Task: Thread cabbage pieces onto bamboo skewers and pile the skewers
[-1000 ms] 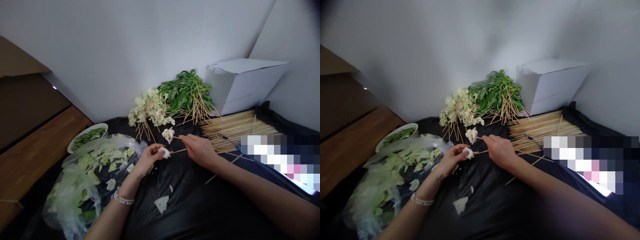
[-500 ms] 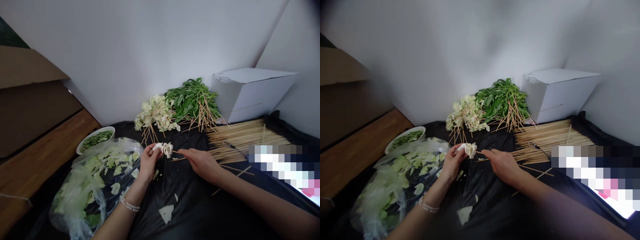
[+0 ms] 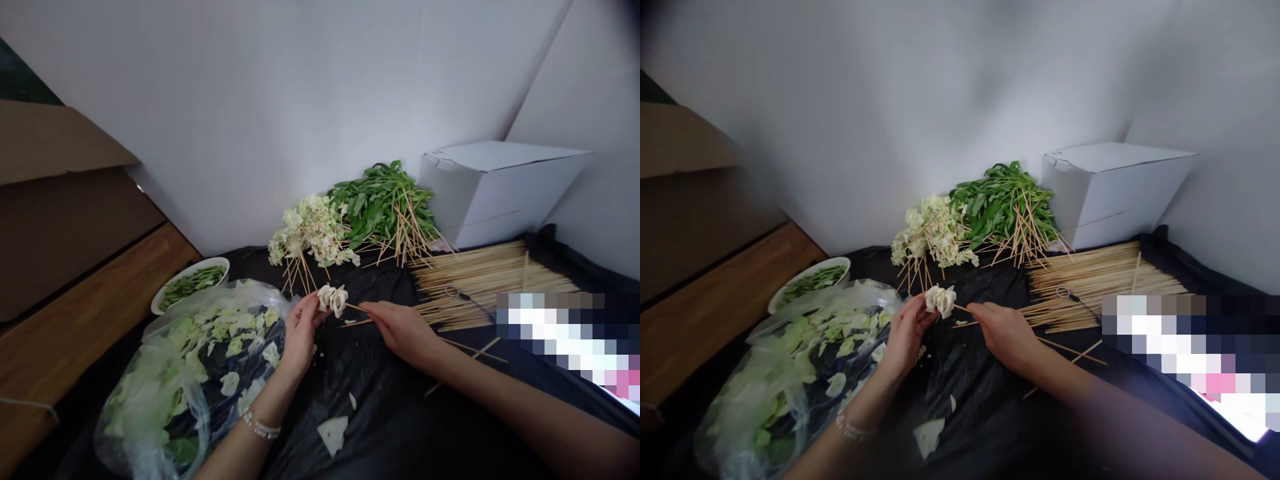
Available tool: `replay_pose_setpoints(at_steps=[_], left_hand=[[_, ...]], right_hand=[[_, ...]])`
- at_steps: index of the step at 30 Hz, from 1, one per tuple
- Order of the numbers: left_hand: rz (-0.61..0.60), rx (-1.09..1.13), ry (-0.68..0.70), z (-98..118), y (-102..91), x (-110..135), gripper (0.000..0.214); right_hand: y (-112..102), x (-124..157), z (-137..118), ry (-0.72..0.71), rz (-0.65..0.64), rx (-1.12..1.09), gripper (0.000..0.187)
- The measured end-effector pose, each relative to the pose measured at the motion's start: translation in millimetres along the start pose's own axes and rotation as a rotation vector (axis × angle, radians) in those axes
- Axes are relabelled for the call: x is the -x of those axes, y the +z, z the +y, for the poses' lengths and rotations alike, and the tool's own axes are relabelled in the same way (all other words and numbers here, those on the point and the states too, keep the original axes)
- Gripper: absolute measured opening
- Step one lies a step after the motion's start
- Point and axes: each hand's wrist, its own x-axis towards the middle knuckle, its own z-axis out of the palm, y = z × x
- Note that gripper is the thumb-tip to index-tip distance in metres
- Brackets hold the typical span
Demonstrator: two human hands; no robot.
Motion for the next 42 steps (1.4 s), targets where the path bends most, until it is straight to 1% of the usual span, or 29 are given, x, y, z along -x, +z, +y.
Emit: replay_pose_setpoints(at_steps=[3, 5, 8, 11, 13, 17, 22, 26, 29, 32, 35, 39, 42], left_hand=[[0.012, 0.008, -0.024, -0.1, 0.0, -0.7, 0.038], [0.006, 0.044, -0.067, 0.3, -0.4, -1.4, 0.038], [-0.012, 0.117, -0.130, 1.3, -1.6, -2.4, 0.037], [-0.029, 0.147, -0.166, 1.4, -2.7, -3.1, 0.036], [-0.040, 0.147, -0.175, 0.5, -3.2, -3.4, 0.035], [-0.057, 0.123, -0.141, -2.4, -2.8, -3.3, 0.036], [-0.045, 0.108, -0.135, -3.4, -1.6, -3.0, 0.039], [-0.055, 0.165, -0.213, 0.6, -4.0, -5.1, 0.037], [-0.059, 0.221, -0.270, 3.7, -7.1, -7.2, 0.031], [-0.046, 0.261, -0.288, 4.0, -8.7, -8.6, 0.023], [-0.015, 0.287, -0.334, 1.8, -8.9, -9.5, 0.018], [-0.006, 0.290, -0.364, -0.4, -8.9, -9.9, 0.019], [-0.017, 0.284, -0.374, 0.3, -9.0, -9.2, 0.022]], right_hand=[[0.7, 0.0, 0.0, -0.006, 0.012, 0.012, 0.035], [-0.1, 0.3, -0.9, -0.019, 0.019, 0.021, 0.034], [-1.5, 0.9, -2.0, -0.033, 0.032, 0.040, 0.034], [-1.9, 1.2, -2.0, -0.035, 0.036, 0.064, 0.034], [-1.7, 1.3, -2.1, -0.031, 0.038, 0.075, 0.035], [-1.7, 1.6, -4.9, -0.007, 0.026, 0.103, 0.035], [-2.7, 3.8, -10.1, 0.021, -0.016, 0.233, 0.035], [-1.9, 6.0, -10.1, -0.057, 0.042, 0.373, 0.042], [-0.9, 6.3, -8.4, -0.090, 0.087, 0.346, 0.040], [-0.4, 5.9, -7.8, -0.074, 0.077, 0.279, 0.036], [0.0, 6.0, -8.6, -0.055, 0.062, 0.243, 0.036], [0.1, 6.4, -9.4, -0.036, 0.052, 0.244, 0.035], [-0.2, 6.1, -9.0, -0.054, 0.060, 0.263, 0.035]])
